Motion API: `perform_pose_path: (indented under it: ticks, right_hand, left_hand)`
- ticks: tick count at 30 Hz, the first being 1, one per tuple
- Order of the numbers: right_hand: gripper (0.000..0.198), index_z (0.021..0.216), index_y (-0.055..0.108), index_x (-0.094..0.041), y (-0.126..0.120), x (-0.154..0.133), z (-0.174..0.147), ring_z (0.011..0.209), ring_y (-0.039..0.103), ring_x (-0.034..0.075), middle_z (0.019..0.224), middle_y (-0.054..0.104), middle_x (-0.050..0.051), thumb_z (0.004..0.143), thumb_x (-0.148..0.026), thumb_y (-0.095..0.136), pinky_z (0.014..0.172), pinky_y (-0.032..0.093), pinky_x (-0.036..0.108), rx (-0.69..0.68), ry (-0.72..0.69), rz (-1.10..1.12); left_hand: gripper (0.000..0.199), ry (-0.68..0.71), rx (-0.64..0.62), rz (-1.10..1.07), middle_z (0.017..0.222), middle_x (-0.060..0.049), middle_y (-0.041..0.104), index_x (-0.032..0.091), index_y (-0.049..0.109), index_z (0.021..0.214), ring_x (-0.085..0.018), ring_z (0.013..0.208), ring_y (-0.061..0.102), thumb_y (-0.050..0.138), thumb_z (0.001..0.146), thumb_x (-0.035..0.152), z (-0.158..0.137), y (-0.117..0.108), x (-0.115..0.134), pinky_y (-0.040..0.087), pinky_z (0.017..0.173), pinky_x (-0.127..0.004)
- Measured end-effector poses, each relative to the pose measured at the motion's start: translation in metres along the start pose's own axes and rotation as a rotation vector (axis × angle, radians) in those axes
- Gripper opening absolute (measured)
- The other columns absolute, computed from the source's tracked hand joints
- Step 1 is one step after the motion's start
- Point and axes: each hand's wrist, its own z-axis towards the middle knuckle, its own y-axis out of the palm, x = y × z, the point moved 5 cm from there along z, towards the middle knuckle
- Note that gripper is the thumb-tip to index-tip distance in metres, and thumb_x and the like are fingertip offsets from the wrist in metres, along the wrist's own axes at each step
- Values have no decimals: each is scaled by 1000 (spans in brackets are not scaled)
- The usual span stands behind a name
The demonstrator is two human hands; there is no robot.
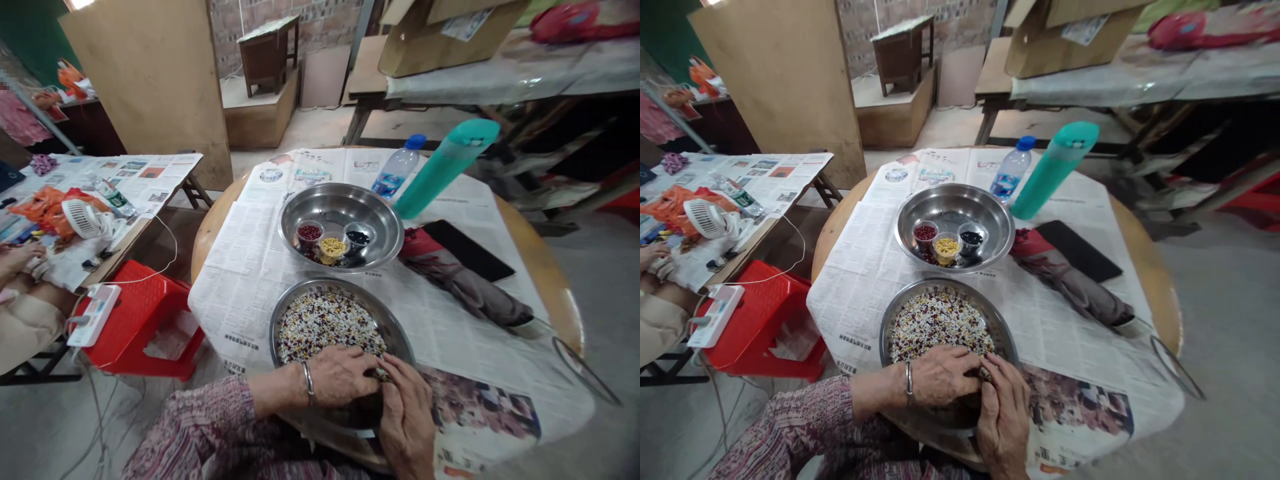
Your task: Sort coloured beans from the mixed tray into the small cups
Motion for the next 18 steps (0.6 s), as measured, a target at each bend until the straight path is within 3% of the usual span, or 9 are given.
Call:
perform_pose_path:
  ticks: [8,11,14,18]
  right_hand:
    - [30,121,58,-22,2,-1,1,116,52,27,122,60,11,95,-22,41,97,41,48,-1,16,-13]
    - [30,120,57,-21,1,-1,2,116,52,26,121,59,11,95,-22,41,96,42,47,4,18,-18]
    - [31,122,56,-22,1,-2,3,116,51,26,121,59,11,95,-21,41,96,42,47,-3,11,-23]
    - [32,123,55,-22,1,-2,3,116,51,26,121,59,10,95,-20,41,97,42,47,-6,5,-31]
  left_hand:
    - [14,-389,4,-9,101,-7,58,16,59,96,-19,93,55,46,94,12,-17,-24,-58,52,79,-30]
    - [14,-429,-1,-10,99,-5,59,18,60,94,-18,94,55,48,92,9,-28,-35,-66,52,76,-27]
    - [18,-405,176,-36,95,-4,59,18,61,95,-15,88,56,45,95,11,-26,-64,-79,51,74,-24]
    - [24,-510,457,20,88,-4,61,17,64,97,-15,79,55,40,99,17,-11,-112,-133,50,69,-26]
